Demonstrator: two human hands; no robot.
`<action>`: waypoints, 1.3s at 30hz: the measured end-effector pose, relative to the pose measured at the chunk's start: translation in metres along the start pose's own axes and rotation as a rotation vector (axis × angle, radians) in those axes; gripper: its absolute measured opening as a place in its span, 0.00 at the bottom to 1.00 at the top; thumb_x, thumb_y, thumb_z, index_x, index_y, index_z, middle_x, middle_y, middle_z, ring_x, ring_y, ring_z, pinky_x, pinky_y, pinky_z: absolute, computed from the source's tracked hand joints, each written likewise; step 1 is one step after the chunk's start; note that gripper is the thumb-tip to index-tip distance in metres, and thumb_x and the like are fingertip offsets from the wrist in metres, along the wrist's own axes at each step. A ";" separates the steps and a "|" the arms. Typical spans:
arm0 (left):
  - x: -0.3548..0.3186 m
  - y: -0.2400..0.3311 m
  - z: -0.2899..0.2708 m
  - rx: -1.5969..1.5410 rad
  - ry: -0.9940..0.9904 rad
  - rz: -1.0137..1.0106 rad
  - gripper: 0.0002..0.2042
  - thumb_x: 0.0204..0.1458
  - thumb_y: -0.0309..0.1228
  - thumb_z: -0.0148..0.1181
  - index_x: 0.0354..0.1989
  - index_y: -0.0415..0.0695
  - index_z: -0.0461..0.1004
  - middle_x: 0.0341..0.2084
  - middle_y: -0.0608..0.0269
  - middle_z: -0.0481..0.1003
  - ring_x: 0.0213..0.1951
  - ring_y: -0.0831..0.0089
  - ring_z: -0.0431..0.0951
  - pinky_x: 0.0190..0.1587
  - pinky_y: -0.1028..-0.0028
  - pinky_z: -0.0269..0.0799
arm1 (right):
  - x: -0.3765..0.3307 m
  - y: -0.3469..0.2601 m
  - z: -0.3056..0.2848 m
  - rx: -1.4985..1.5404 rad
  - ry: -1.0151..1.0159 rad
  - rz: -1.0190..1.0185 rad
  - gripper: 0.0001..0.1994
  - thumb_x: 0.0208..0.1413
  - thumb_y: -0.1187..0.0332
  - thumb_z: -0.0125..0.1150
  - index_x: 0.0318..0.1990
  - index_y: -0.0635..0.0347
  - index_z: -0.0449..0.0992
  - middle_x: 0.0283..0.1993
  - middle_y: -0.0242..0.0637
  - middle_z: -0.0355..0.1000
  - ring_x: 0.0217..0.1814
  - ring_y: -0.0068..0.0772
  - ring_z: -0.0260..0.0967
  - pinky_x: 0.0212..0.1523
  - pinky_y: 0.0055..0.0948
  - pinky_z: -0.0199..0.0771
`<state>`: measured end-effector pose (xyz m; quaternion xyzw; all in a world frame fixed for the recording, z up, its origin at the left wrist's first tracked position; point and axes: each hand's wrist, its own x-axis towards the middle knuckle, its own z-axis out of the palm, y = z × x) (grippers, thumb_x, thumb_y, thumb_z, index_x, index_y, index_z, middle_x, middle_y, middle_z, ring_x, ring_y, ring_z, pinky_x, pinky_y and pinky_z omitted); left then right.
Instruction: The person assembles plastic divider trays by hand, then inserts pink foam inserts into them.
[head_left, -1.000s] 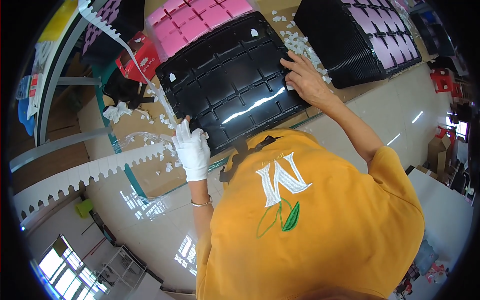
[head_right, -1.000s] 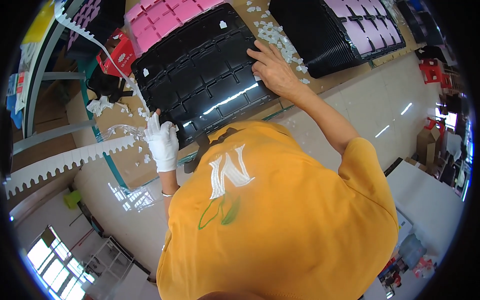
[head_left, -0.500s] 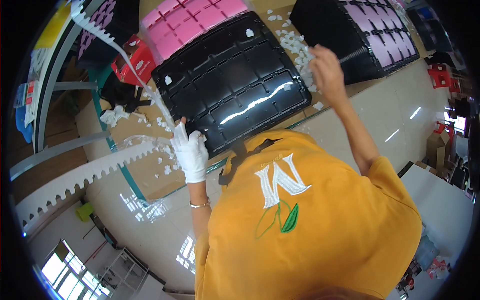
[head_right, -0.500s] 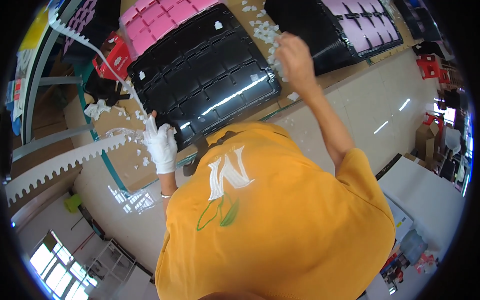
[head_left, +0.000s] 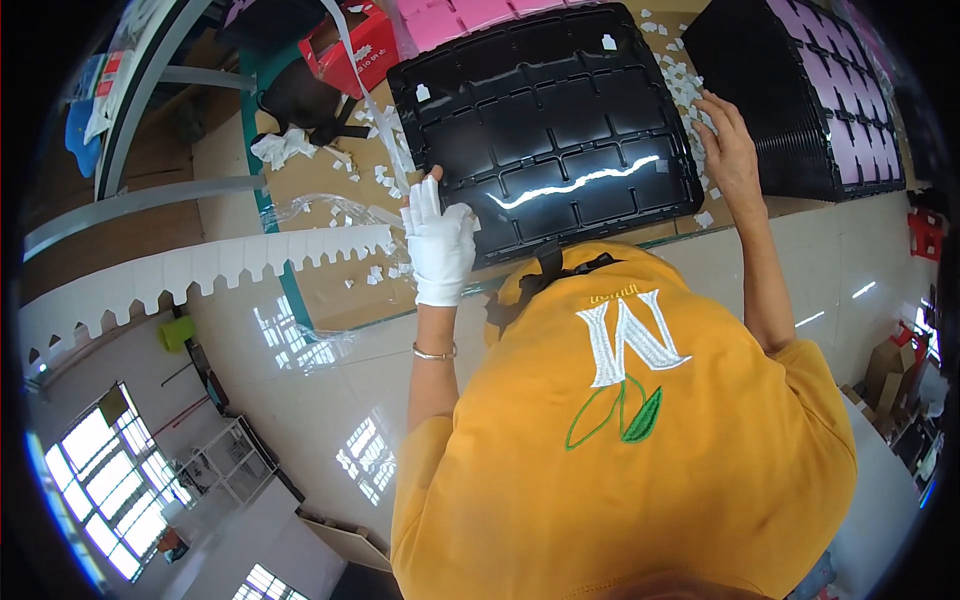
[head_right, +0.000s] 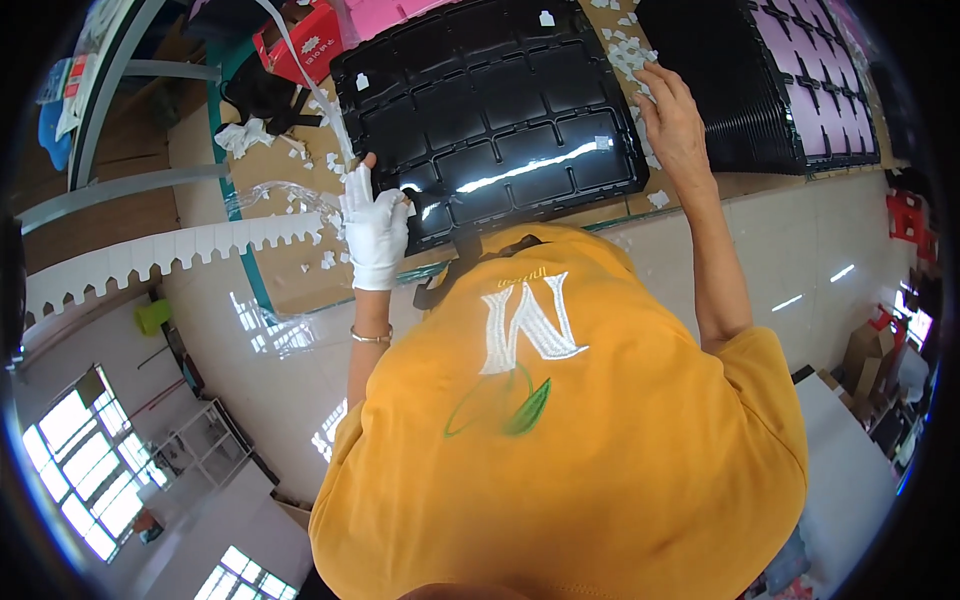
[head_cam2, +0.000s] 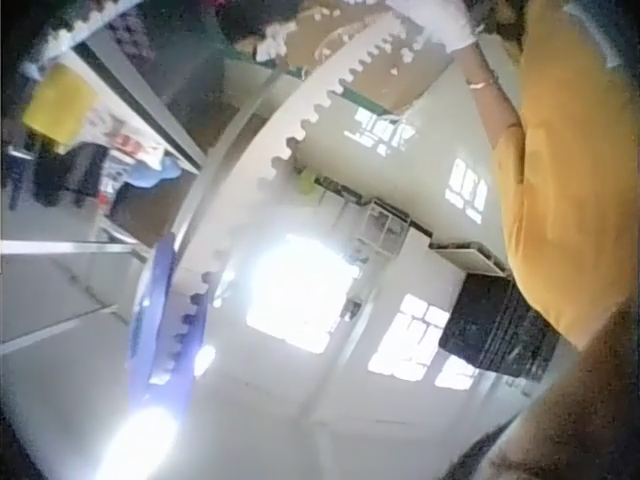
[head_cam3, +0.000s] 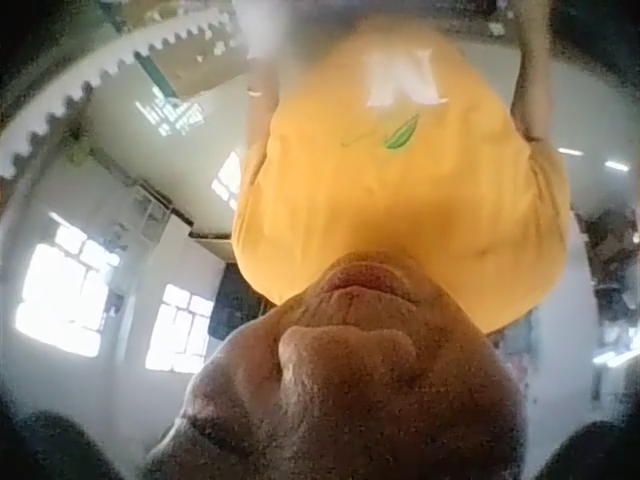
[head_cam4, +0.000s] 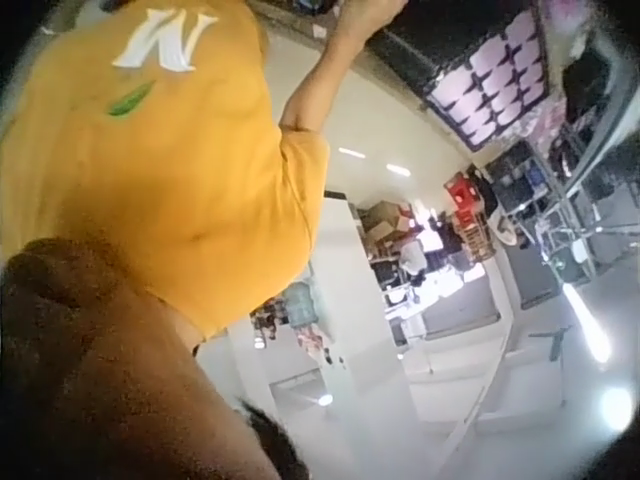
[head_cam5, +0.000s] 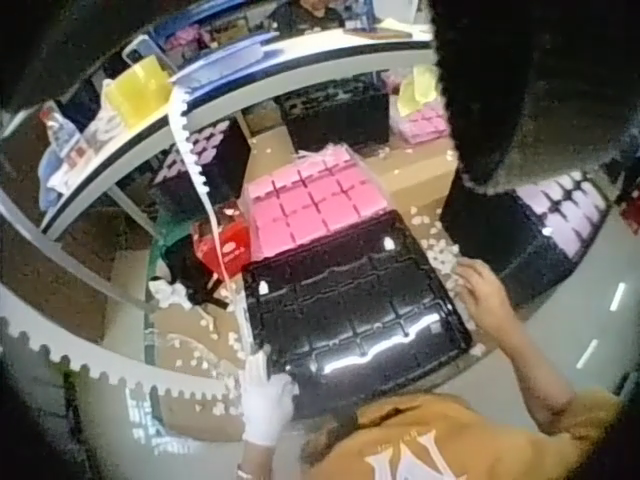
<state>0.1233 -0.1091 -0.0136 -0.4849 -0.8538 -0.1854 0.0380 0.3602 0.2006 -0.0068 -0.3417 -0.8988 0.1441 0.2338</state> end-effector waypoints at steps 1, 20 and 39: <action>0.001 -0.001 0.001 0.001 0.000 -0.001 0.05 0.39 0.26 0.61 0.28 0.45 0.77 0.57 0.51 0.64 0.58 0.50 0.62 0.63 0.51 0.51 | 0.000 -0.001 0.000 0.030 0.003 0.010 0.13 0.56 0.71 0.56 0.49 0.57 0.73 0.55 0.37 0.68 0.55 0.40 0.67 0.52 0.33 0.71; -0.013 -0.006 -0.020 -0.285 0.081 -0.092 0.16 0.37 0.19 0.62 0.37 0.42 0.70 0.53 0.46 0.64 0.55 0.48 0.63 0.55 0.55 0.59 | -0.009 -0.001 -0.012 0.124 -0.052 0.084 0.09 0.56 0.75 0.55 0.45 0.61 0.74 0.48 0.39 0.71 0.45 0.38 0.72 0.44 0.27 0.73; 0.006 0.002 -0.006 0.078 -0.137 0.143 0.06 0.43 0.23 0.56 0.30 0.37 0.70 0.56 0.49 0.62 0.59 0.50 0.59 0.63 0.49 0.49 | -0.016 -0.004 0.008 0.036 -0.077 0.033 0.10 0.56 0.69 0.57 0.44 0.57 0.75 0.48 0.36 0.72 0.51 0.40 0.69 0.52 0.35 0.68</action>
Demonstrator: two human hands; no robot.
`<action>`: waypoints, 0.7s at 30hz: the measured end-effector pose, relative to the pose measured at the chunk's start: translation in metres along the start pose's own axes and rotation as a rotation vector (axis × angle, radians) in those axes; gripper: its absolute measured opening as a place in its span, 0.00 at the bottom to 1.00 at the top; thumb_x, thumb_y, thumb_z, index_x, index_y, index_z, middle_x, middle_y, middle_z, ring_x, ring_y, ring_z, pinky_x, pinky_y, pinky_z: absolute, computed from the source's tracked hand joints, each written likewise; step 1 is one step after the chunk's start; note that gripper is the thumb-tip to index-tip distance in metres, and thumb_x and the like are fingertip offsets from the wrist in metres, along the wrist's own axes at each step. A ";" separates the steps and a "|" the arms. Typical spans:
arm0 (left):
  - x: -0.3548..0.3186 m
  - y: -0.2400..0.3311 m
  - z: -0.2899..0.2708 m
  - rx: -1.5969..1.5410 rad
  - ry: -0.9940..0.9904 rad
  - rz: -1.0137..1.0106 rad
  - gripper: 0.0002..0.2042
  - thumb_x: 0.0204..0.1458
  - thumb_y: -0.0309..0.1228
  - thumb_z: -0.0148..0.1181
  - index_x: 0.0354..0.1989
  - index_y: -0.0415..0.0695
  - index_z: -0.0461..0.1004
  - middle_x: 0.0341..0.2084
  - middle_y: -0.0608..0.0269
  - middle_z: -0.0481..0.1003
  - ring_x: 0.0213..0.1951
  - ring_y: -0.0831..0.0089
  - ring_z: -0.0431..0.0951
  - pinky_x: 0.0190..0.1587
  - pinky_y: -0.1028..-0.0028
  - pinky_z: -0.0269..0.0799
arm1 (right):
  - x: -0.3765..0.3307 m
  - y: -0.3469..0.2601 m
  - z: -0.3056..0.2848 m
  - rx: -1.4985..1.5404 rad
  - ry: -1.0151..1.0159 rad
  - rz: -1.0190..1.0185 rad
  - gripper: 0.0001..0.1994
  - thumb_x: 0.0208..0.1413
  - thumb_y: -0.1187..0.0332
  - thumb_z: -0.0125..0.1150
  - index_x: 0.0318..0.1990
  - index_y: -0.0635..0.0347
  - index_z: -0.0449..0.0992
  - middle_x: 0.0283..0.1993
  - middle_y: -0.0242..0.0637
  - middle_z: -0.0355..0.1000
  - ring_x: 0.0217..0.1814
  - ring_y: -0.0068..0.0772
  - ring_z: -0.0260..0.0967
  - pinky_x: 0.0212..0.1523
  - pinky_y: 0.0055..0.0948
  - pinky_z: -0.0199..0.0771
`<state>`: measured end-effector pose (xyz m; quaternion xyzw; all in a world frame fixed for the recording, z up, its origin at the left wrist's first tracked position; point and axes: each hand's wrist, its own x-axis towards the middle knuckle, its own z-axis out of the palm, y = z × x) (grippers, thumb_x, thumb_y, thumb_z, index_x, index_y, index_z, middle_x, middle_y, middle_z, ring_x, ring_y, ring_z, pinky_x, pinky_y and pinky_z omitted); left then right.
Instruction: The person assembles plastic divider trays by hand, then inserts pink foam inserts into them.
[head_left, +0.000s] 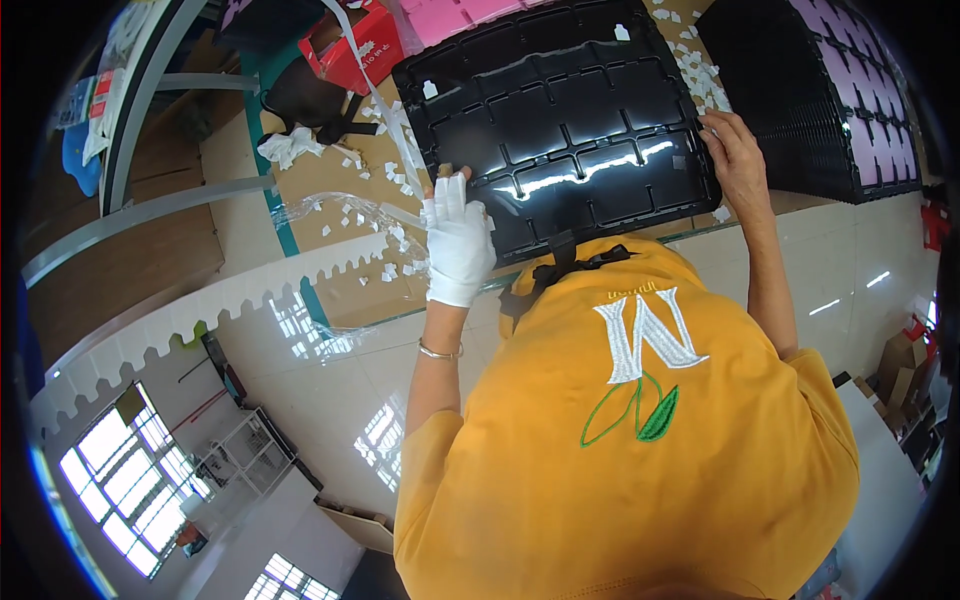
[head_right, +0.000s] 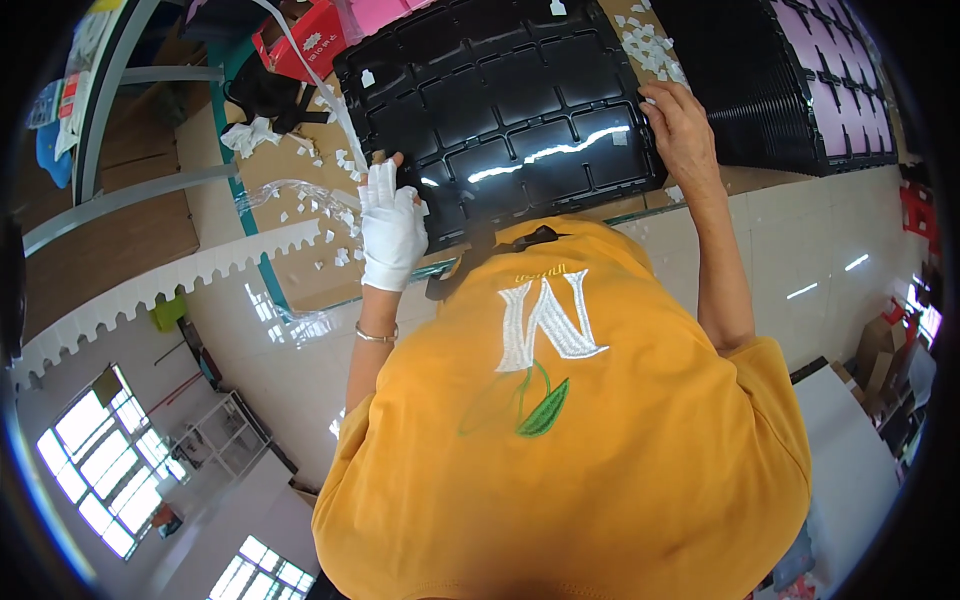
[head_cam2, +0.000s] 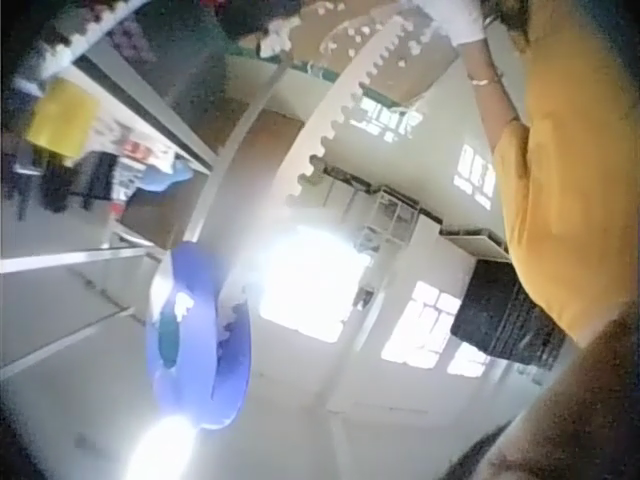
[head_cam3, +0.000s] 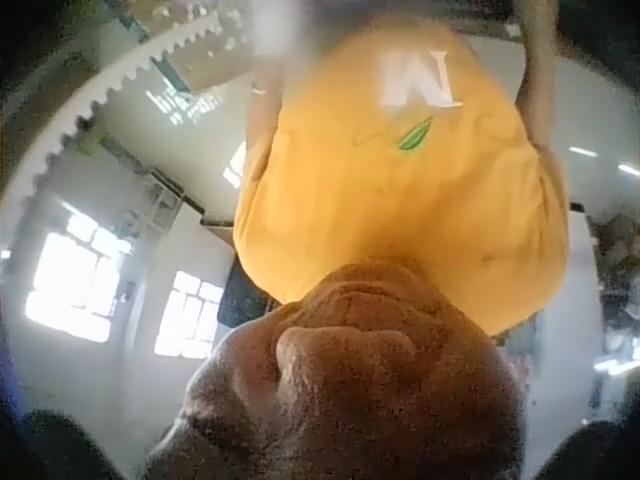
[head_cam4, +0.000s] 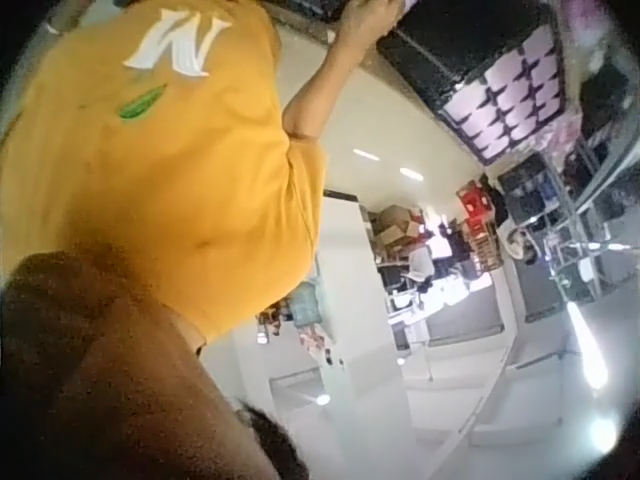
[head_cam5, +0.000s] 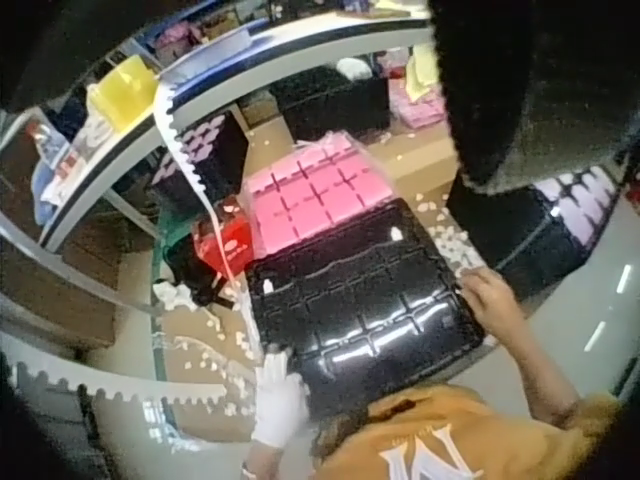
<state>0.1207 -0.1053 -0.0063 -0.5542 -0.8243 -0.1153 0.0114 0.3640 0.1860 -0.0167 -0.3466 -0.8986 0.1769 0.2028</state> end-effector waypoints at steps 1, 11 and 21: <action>-0.001 0.000 0.000 0.017 0.009 0.036 0.06 0.42 0.23 0.56 0.30 0.38 0.70 0.57 0.49 0.62 0.59 0.50 0.60 0.63 0.50 0.49 | 0.000 -0.001 0.001 0.015 0.002 -0.010 0.10 0.56 0.69 0.57 0.44 0.57 0.75 0.48 0.36 0.72 0.51 0.40 0.69 0.51 0.35 0.68; -0.031 -0.030 -0.035 0.084 0.325 -0.231 0.08 0.38 0.19 0.56 0.30 0.41 0.70 0.47 0.48 0.67 0.53 0.48 0.64 0.57 0.53 0.57 | 0.001 -0.003 -0.013 0.038 0.087 -0.035 0.10 0.55 0.72 0.57 0.44 0.60 0.74 0.46 0.37 0.72 0.47 0.40 0.70 0.47 0.33 0.69; 0.044 -0.044 -0.027 -0.136 0.194 -0.302 0.15 0.48 0.24 0.57 0.46 0.49 0.76 0.35 0.55 0.77 0.37 0.56 0.78 0.43 0.63 0.73 | 0.126 0.016 0.036 0.167 0.007 -0.173 0.07 0.51 0.70 0.59 0.38 0.57 0.78 0.38 0.41 0.72 0.41 0.48 0.71 0.42 0.38 0.70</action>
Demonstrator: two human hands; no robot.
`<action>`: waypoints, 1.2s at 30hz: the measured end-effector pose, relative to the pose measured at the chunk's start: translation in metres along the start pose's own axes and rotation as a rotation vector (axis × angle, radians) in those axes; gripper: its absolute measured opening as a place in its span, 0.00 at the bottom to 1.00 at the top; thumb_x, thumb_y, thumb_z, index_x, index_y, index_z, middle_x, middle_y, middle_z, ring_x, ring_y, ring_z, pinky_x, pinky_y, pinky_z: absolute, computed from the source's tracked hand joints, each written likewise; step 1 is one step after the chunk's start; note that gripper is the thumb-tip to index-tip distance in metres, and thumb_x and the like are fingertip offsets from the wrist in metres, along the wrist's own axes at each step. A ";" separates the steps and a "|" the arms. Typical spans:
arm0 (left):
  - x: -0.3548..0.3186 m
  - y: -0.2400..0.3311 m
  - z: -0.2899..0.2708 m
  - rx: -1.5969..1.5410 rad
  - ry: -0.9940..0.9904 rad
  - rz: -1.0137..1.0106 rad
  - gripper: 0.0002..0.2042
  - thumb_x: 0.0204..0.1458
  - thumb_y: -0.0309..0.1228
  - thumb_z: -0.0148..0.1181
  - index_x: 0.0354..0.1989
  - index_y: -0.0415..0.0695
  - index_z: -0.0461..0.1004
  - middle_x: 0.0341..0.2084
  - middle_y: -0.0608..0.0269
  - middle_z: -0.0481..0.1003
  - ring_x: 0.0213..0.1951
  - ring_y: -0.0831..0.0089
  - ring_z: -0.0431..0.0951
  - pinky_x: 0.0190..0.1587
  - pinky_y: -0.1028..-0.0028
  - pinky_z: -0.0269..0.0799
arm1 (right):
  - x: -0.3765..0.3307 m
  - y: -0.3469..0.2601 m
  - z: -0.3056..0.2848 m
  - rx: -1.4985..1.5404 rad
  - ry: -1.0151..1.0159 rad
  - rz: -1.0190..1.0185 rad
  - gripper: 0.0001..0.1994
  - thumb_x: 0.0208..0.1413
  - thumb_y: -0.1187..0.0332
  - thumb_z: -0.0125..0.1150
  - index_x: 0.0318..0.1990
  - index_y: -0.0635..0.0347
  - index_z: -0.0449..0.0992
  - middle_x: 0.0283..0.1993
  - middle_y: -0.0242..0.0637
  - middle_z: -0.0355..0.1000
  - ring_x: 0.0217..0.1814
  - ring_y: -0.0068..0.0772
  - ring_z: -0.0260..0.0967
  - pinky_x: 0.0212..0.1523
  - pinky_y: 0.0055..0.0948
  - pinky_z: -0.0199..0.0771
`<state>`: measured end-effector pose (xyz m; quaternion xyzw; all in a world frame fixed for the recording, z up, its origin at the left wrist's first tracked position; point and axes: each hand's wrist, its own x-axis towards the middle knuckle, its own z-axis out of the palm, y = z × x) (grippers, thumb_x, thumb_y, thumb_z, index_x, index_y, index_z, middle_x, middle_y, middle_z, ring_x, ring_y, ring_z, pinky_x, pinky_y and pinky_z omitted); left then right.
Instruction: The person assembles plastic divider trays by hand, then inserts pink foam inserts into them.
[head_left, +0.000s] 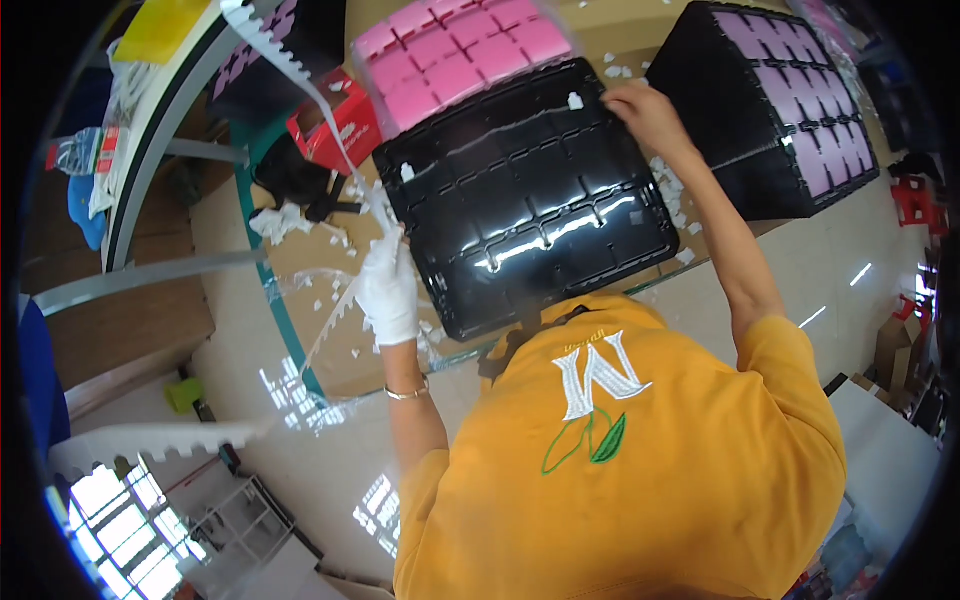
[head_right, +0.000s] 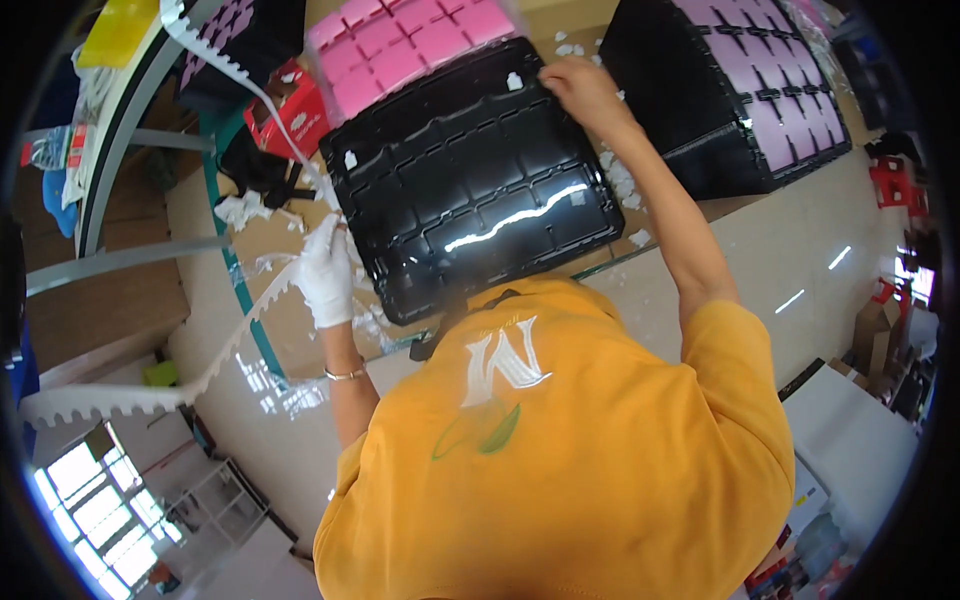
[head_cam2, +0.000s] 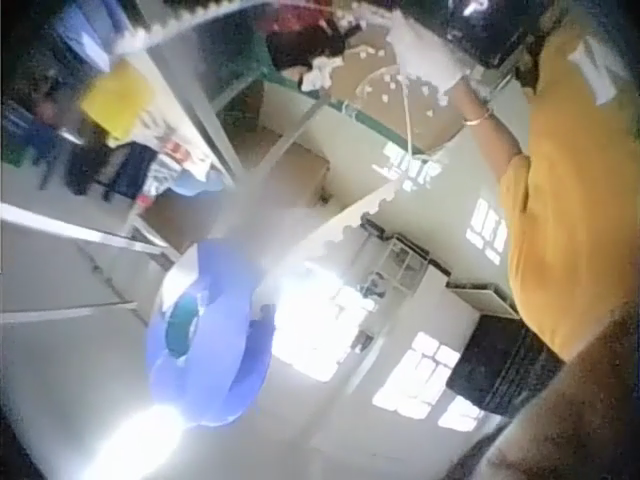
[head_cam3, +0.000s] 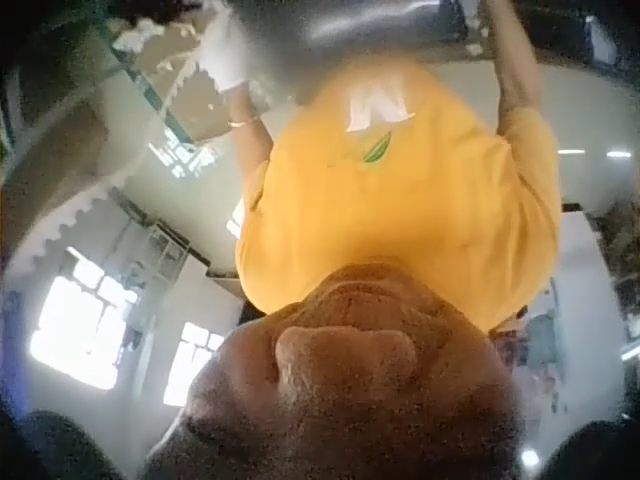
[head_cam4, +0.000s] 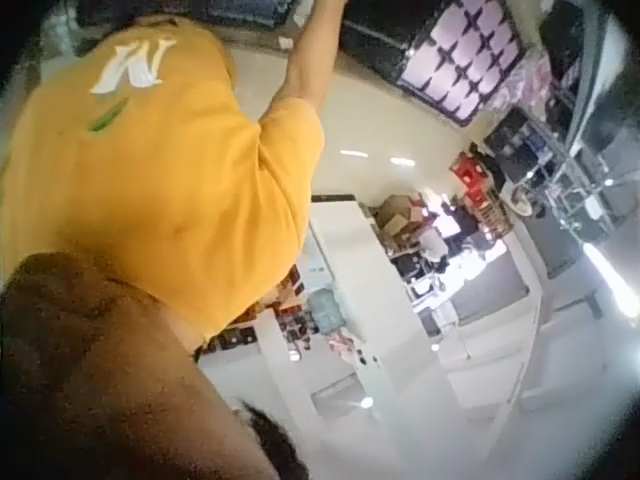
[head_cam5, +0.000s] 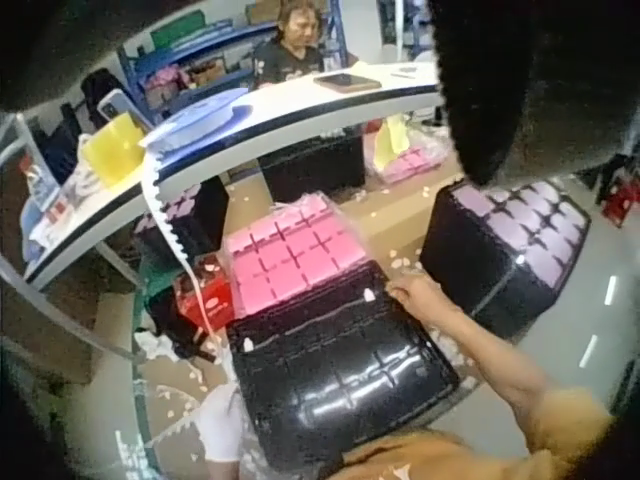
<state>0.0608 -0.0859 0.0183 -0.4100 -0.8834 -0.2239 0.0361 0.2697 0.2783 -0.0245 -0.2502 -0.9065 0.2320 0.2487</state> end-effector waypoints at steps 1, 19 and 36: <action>0.017 0.002 0.009 -0.025 0.068 0.012 0.11 0.47 0.25 0.58 0.41 0.48 0.77 0.35 0.56 0.78 0.40 0.57 0.78 0.44 0.64 0.73 | 0.014 0.002 0.010 -0.041 -0.054 -0.019 0.07 0.51 0.70 0.58 0.38 0.56 0.78 0.38 0.41 0.72 0.42 0.47 0.71 0.42 0.39 0.70; 0.106 -0.036 0.052 0.423 -0.009 0.434 0.13 0.47 0.27 0.55 0.41 0.53 0.77 0.39 0.64 0.74 0.39 0.62 0.73 0.38 0.60 0.70 | 0.046 -0.016 0.025 -0.202 -0.129 -0.226 0.03 0.49 0.74 0.57 0.31 0.58 0.76 0.35 0.39 0.67 0.39 0.44 0.69 0.39 0.38 0.70; 0.123 -0.030 0.046 0.301 -0.157 0.265 0.05 0.45 0.32 0.60 0.30 0.50 0.80 0.28 0.61 0.74 0.35 0.60 0.75 0.40 0.62 0.70 | 0.058 -0.016 0.023 -0.299 -0.374 -0.121 0.07 0.48 0.80 0.52 0.34 0.59 0.72 0.38 0.43 0.68 0.46 0.49 0.68 0.44 0.41 0.69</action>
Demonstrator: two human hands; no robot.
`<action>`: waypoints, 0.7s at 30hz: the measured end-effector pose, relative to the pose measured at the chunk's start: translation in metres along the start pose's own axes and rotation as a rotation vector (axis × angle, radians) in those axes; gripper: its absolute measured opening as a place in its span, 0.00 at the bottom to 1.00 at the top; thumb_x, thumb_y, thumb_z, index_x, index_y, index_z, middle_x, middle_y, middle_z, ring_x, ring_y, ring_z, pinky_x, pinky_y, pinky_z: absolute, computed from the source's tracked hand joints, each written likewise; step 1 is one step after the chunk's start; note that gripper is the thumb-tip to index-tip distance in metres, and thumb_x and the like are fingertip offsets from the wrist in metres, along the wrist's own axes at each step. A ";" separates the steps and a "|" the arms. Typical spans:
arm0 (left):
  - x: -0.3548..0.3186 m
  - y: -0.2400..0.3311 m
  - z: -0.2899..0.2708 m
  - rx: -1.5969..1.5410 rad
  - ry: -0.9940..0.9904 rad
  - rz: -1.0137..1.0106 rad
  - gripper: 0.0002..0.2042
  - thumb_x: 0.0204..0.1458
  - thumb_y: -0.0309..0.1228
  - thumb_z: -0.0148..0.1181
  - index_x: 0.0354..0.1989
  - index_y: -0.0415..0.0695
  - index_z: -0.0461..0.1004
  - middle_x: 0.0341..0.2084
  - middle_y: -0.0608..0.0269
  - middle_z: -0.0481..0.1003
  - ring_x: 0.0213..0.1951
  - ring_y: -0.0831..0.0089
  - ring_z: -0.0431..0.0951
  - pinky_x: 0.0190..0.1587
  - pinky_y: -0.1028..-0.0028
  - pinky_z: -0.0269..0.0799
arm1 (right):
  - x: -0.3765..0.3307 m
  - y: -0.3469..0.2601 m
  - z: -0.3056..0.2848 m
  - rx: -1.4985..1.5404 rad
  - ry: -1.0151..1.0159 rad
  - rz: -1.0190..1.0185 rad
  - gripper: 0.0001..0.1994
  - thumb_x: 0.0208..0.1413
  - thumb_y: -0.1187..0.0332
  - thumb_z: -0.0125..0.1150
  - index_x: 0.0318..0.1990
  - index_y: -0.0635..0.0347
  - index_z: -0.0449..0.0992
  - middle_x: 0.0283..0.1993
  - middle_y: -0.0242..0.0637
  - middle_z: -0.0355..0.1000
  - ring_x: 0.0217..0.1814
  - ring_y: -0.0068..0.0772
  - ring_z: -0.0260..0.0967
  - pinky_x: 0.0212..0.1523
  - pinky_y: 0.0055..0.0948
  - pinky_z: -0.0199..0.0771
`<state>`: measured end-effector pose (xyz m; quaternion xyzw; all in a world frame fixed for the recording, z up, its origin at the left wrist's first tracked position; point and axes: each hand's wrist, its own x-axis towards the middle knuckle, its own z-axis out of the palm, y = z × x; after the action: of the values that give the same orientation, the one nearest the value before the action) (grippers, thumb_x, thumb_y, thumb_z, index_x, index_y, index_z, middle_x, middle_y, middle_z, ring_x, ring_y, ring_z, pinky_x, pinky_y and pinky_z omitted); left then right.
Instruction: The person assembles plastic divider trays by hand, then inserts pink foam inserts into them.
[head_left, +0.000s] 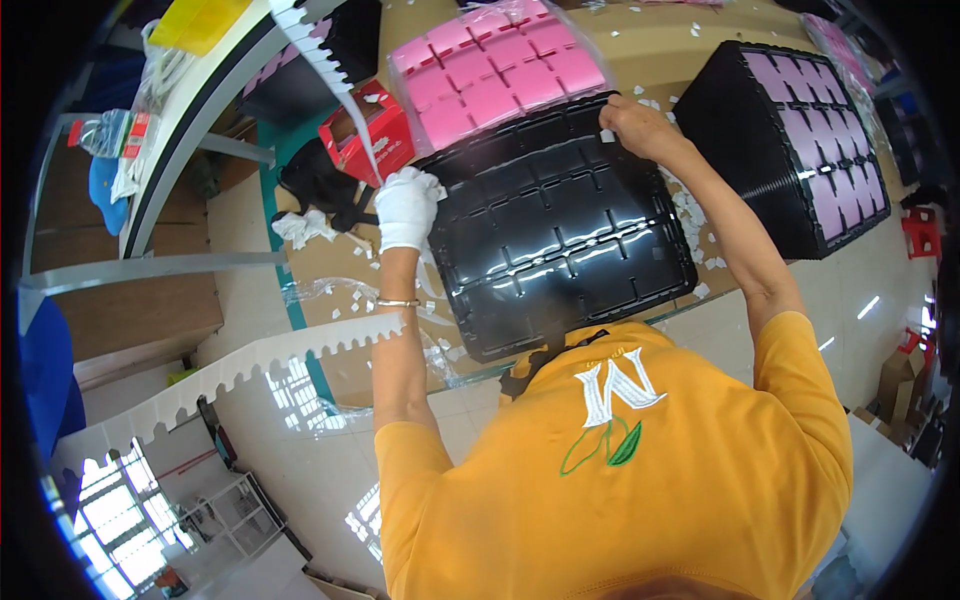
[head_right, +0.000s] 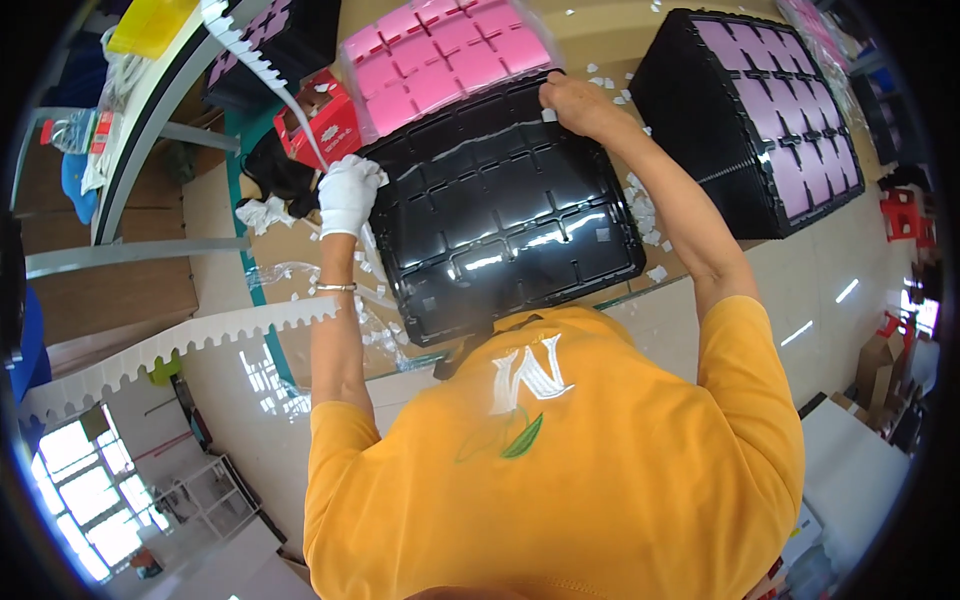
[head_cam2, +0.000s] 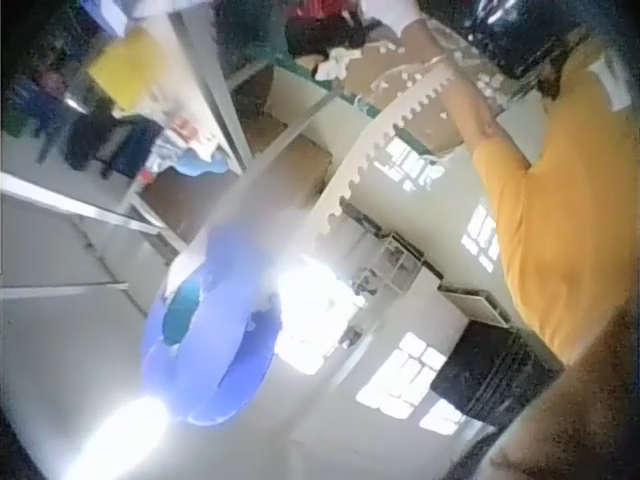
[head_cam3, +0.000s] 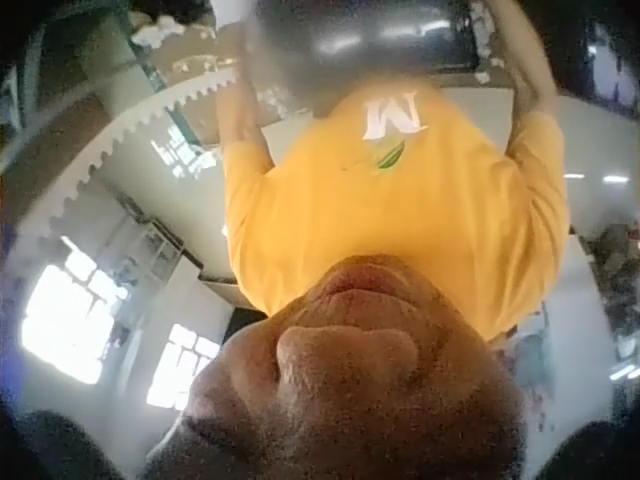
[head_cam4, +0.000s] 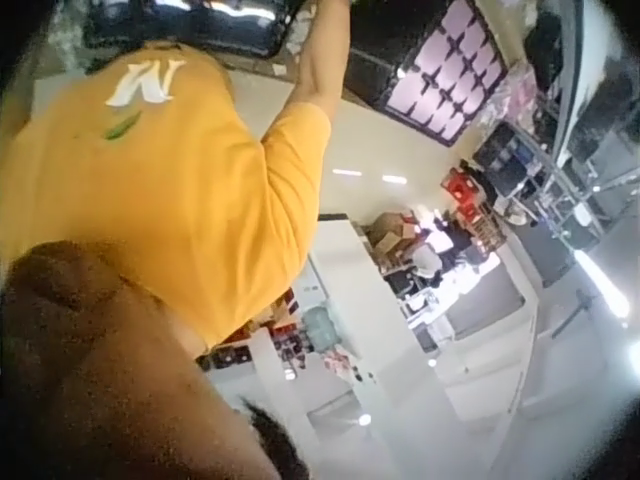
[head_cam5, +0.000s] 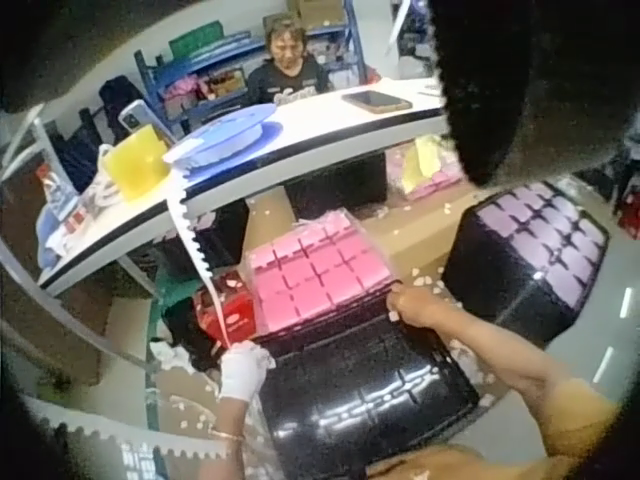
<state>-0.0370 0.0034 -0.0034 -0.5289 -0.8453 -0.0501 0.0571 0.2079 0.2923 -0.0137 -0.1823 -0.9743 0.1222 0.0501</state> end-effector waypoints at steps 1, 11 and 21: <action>-0.001 -0.006 0.006 -0.035 0.046 0.004 0.04 0.44 0.34 0.60 0.26 0.51 0.79 0.28 0.63 0.74 0.34 0.59 0.74 0.38 0.60 0.71 | 0.000 -0.003 -0.003 0.051 -0.044 0.032 0.08 0.47 0.80 0.52 0.34 0.59 0.74 0.39 0.43 0.69 0.47 0.48 0.68 0.45 0.40 0.68; -0.014 0.011 -0.001 0.133 0.098 0.061 0.03 0.44 0.30 0.59 0.28 0.50 0.77 0.33 0.62 0.72 0.37 0.60 0.73 0.36 0.59 0.68 | -0.012 0.001 0.006 -0.027 0.222 -0.066 0.08 0.45 0.77 0.55 0.31 0.58 0.79 0.35 0.40 0.69 0.44 0.44 0.68 0.44 0.38 0.69; -0.007 0.004 0.009 0.042 0.171 0.020 0.05 0.43 0.33 0.61 0.29 0.50 0.77 0.32 0.65 0.74 0.37 0.62 0.73 0.39 0.60 0.67 | -0.005 0.004 0.004 0.082 0.115 -0.065 0.03 0.46 0.75 0.59 0.30 0.60 0.73 0.34 0.40 0.67 0.40 0.46 0.68 0.40 0.40 0.69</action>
<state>-0.0303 -0.0001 -0.0129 -0.5297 -0.8329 -0.0766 0.1408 0.2129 0.2930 -0.0185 -0.1550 -0.9694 0.1496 0.1174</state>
